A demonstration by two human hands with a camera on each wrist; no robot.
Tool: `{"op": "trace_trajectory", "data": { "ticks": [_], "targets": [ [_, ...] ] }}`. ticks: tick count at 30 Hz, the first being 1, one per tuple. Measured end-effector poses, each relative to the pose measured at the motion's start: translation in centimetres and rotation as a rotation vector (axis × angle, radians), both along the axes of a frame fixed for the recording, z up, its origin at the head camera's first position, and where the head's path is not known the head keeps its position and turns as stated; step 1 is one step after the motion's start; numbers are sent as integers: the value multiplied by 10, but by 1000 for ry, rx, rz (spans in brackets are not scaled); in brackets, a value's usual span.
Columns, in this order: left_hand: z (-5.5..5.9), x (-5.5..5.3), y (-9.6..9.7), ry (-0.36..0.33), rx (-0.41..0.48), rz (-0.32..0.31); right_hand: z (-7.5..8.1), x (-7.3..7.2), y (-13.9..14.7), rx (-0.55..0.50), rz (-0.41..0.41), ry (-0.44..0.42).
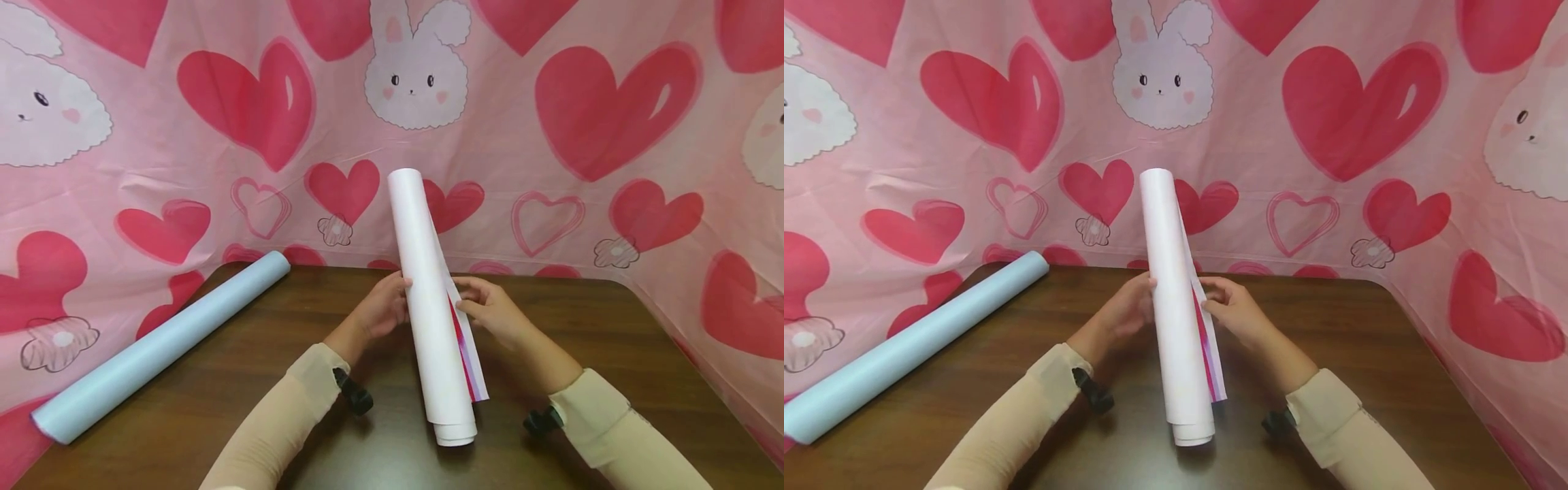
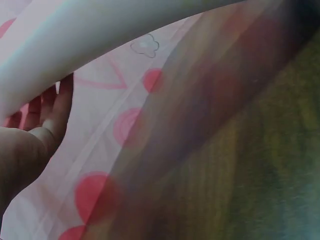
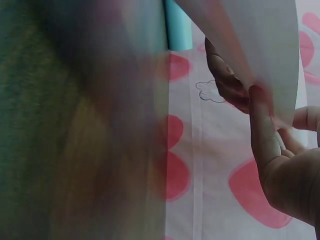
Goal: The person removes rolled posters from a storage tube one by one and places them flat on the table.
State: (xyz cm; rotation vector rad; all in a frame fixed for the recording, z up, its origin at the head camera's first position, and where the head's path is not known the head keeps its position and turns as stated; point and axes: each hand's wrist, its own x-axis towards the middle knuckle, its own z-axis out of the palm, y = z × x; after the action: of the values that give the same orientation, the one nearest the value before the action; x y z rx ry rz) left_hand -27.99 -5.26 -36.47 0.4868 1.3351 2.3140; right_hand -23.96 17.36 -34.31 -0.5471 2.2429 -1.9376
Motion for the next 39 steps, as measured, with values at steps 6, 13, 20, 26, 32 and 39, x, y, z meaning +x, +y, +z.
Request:
{"op": "trace_trajectory", "data": {
  "ticks": [6,13,20,26,32,39],
  "targets": [
    [-9,4,-4,-111,-123,-39,-9,5,6,21,-39,-43],
    [-19,7,-3,-160,-294,61,-20,11,14,0,10,-122],
    [-25,9,2,-176,-460,130,-27,10,13,59,34,-201],
    [-27,10,6,-142,-475,52,-27,1,9,45,-97,-220],
    [-30,9,5,-129,-538,129,-28,0,15,11,-94,-247],
    [-27,9,5,214,-788,265,-30,1,20,12,-77,-235]
  ]
}}
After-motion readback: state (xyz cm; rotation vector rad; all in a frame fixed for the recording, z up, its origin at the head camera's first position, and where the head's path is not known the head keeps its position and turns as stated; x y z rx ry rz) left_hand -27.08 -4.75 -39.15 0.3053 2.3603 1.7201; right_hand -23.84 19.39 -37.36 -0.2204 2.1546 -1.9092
